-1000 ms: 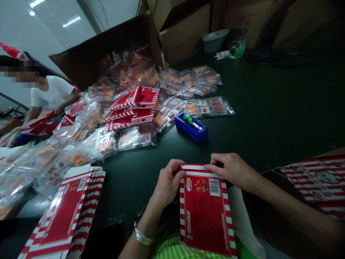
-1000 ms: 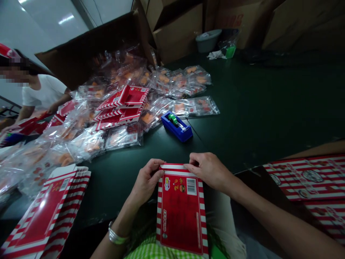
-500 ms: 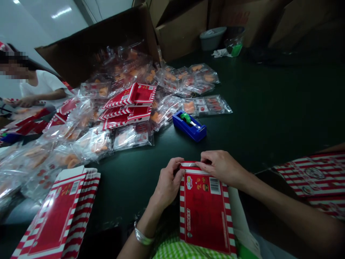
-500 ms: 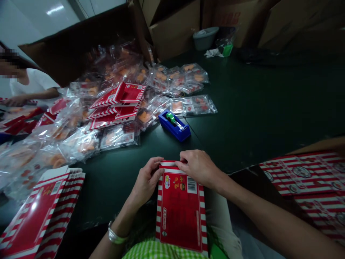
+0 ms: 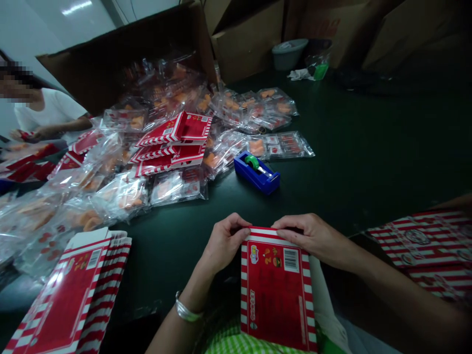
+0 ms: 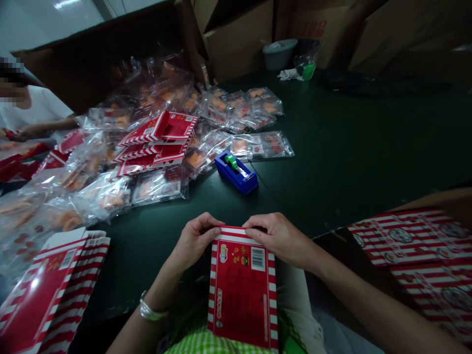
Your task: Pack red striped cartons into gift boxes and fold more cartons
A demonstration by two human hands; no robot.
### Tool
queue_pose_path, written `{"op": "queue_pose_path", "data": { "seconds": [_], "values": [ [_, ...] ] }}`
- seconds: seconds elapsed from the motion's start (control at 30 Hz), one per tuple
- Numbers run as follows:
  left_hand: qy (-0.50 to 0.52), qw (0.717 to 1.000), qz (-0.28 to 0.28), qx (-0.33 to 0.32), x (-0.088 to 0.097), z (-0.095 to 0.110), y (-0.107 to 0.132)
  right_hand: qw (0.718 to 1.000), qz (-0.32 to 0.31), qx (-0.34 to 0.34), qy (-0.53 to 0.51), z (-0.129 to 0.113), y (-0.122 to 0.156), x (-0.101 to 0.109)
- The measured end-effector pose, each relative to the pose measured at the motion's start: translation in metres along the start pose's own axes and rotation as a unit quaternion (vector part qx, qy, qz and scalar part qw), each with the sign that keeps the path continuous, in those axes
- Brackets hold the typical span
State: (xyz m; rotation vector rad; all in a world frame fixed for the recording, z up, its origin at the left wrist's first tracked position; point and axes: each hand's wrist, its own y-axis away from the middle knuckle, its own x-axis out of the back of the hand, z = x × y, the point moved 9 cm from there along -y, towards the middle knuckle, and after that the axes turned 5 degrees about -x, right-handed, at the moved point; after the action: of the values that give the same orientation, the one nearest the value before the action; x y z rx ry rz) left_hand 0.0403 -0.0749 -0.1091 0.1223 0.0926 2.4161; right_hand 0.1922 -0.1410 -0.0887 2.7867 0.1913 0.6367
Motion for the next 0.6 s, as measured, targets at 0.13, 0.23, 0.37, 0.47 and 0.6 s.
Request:
{"op": "queue_pose_path", "data": {
  "seconds": [0.13,0.23,0.37,0.47,0.6],
  "values": [
    [-0.053,0.997,-0.014,-0.047,0.004,0.007,0.001,0.999,0.012,0.052,0.007,-0.004,0.012,-0.007],
    [-0.050,0.997,-0.049,-0.044,0.000,0.009,0.001,0.993,0.038,0.098,0.046,-0.010,0.020,-0.011],
    [0.081,0.996,-0.006,0.045,-0.003,-0.009,0.000,0.994,0.048,0.088,0.044,-0.007,0.022,-0.009],
    [0.120,0.987,0.060,0.086,-0.006,-0.022,0.004,0.999,0.032,0.015,0.037,-0.002,0.013,0.000],
    [0.094,0.995,-0.003,0.039,-0.026,-0.007,0.004,0.985,-0.013,-0.039,0.169,-0.017,-0.006,0.005]
  ]
}}
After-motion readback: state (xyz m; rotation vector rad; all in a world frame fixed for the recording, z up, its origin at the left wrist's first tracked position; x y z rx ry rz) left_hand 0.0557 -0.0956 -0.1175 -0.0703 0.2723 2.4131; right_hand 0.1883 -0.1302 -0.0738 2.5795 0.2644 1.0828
